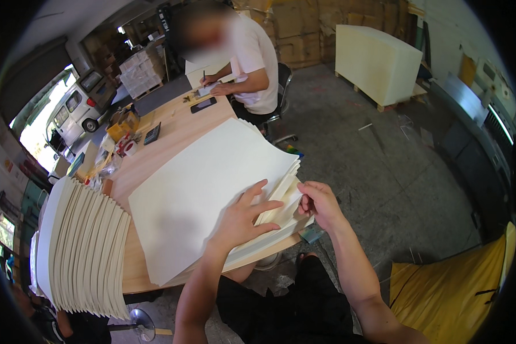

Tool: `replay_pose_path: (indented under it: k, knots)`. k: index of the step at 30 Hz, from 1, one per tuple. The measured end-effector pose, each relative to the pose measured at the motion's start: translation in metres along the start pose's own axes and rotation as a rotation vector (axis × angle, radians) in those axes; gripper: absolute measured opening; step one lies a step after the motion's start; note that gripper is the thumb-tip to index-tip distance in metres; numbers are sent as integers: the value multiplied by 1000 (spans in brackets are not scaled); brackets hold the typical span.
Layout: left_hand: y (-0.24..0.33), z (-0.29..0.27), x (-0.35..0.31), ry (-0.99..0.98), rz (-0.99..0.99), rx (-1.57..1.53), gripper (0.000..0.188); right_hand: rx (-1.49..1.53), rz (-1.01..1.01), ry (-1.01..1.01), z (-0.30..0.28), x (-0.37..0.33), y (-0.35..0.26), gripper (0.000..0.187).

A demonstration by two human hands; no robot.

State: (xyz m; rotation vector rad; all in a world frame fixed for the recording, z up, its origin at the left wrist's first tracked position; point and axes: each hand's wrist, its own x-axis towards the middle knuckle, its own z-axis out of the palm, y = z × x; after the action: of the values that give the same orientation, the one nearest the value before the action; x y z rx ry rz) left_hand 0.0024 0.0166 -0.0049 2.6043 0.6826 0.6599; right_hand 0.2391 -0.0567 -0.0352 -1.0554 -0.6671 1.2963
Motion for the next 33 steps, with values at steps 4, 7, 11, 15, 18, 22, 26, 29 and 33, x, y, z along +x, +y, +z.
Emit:
replay_pose_path:
  k: [4, 7, 11, 15, 18, 22, 26, 29, 33]
  knots:
    - [-3, 0, 0, 12, 15, -43, 53, -21, -9, -12, -5, 0, 4, 40]
    - [-3, -2, 1, 8, 28, -57, 45, -49, -18, 16, -5, -3, 3, 42]
    - [-3, 2, 0, 21, -10, -17, 43, -553, -227, 133, 3, -5, 10, 44]
    - [-10, 5, -1, 20, 80, 73, 41, -179, -84, 31, 0, 1, 6, 39]
    - [-4, 2, -1, 24, 93, 97, 38, 7, -20, 3, 1, 1, 5, 37]
    - [2, 1, -2, 20, 39, 70, 47, 30, -19, -3, 0, 1, 8, 38]
    - [-4, 0, -1, 12, 34, 9, 50, 12, -22, -7, -2, 1, 9, 39]
    - [-6, 0, -2, 22, 53, -11, 50, 15, -46, 11, -3, -1, 11, 41]
    - [-4, 2, -1, 38, 64, 50, 43, -194, -154, 53, -1, -3, 14, 43]
